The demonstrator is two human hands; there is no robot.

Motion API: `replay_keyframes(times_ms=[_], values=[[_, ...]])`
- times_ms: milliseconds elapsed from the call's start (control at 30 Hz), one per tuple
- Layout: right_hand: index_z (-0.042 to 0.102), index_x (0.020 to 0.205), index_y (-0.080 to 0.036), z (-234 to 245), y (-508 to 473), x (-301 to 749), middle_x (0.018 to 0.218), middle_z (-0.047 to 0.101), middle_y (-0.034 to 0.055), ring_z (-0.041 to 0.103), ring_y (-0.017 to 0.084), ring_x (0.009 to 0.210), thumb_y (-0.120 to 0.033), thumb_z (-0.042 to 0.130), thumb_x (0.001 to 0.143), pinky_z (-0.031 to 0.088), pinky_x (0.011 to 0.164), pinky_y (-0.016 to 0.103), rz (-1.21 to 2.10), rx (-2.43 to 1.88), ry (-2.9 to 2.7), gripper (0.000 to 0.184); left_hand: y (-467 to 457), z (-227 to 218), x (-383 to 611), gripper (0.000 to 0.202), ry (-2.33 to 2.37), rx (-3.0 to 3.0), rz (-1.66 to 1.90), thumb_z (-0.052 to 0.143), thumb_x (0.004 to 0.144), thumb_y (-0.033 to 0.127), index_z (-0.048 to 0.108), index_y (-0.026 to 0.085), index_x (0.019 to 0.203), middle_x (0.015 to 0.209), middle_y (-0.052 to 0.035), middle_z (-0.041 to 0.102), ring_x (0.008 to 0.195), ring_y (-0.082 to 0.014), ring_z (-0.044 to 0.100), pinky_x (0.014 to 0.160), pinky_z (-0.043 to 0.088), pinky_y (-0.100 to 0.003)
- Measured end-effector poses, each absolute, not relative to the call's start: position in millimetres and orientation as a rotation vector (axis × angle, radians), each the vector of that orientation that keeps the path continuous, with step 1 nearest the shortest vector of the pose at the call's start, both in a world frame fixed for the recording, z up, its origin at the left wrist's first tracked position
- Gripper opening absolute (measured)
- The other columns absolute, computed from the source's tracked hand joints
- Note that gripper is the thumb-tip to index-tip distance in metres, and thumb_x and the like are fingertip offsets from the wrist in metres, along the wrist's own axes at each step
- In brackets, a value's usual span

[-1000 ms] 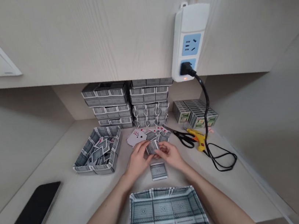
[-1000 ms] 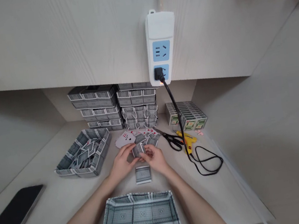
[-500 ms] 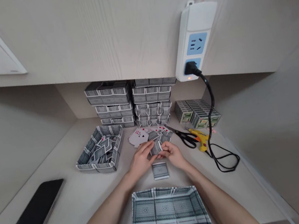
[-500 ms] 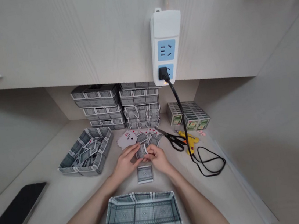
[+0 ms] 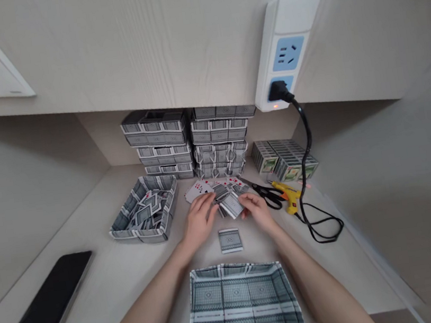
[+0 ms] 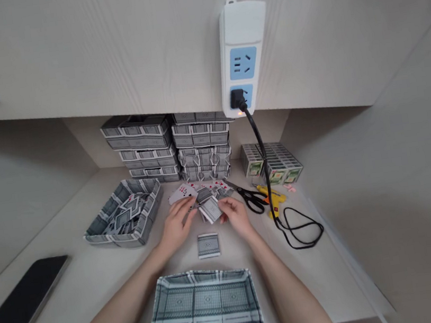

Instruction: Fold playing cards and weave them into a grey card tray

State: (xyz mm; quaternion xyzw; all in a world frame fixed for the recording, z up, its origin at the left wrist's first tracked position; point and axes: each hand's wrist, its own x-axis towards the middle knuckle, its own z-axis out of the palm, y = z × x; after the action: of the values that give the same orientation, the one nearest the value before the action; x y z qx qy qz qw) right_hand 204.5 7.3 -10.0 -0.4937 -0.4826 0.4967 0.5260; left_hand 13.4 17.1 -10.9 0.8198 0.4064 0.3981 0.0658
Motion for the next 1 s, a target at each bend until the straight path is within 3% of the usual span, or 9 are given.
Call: replay_keyframes(times_ms=[233, 433, 567, 767, 1000], values=[[0.061, 0.064, -0.017, -11, -1, 200, 0.051, 0.053, -0.0022, 0.044, 0.01, 0.043, -0.04, 0.056, 0.067, 0.031, 0.042, 0.021, 1.143, -1.201, -1.55, 0.024, 36, -33, 1, 0.043, 1.584, 2.495, 1.067, 0.049, 0.076, 0.035, 0.048, 0.012, 0.112, 0.118, -0.0124, 0.05, 0.115, -0.0243, 0.039, 0.097, 0.031, -0.042], [0.062, 0.054, -0.016, -18, -2, 194, 0.048, 0.053, -0.0006, 0.043, 0.011, 0.048, -0.038, 0.051, 0.072, 0.031, 0.047, 0.022, 0.726, -1.264, -1.76, 0.03, 35, -34, 2, 0.041, 1.585, 2.558, 0.996, 0.048, 0.075, 0.038, 0.051, 0.014, 0.108, 0.115, -0.0118, 0.052, 0.114, -0.0247, 0.039, 0.096, 0.032, -0.042], [0.062, 0.053, -0.017, -24, 3, 196, 0.046, 0.052, -0.0008, 0.043, 0.012, 0.047, -0.041, 0.051, 0.07, 0.031, 0.046, 0.022, 0.646, -1.354, -1.651, 0.031, 34, -32, 4, 0.035, 1.572, 2.578, 0.994, 0.041, 0.08, 0.035, 0.053, 0.015, 0.106, 0.113, -0.0109, 0.054, 0.111, -0.0225, 0.043, 0.096, 0.034, -0.041], [0.062, 0.057, -0.016, -27, 10, 199, 0.047, 0.054, -0.0003, 0.046, 0.012, 0.046, -0.049, 0.05, 0.069, 0.034, 0.046, 0.022, 0.822, -1.348, -1.389, 0.037, 34, -27, 1, 0.033, 1.555, 2.545, 1.089, 0.035, 0.084, 0.026, 0.05, 0.017, 0.111, 0.112, -0.008, 0.055, 0.108, -0.019, 0.048, 0.09, 0.041, -0.037], [0.061, 0.073, -0.014, -17, 8, 194, 0.05, 0.056, 0.0012, 0.041, 0.008, 0.035, -0.06, 0.041, 0.07, 0.027, 0.033, 0.02, 1.41, -1.138, -1.025, 0.05, 20, -8, 7, 0.034, 1.056, 2.72, 1.128, 0.037, 0.084, 0.023, 0.046, 0.021, 0.116, 0.118, -0.0025, 0.051, 0.114, -0.0148, 0.042, 0.096, 0.038, -0.036]])
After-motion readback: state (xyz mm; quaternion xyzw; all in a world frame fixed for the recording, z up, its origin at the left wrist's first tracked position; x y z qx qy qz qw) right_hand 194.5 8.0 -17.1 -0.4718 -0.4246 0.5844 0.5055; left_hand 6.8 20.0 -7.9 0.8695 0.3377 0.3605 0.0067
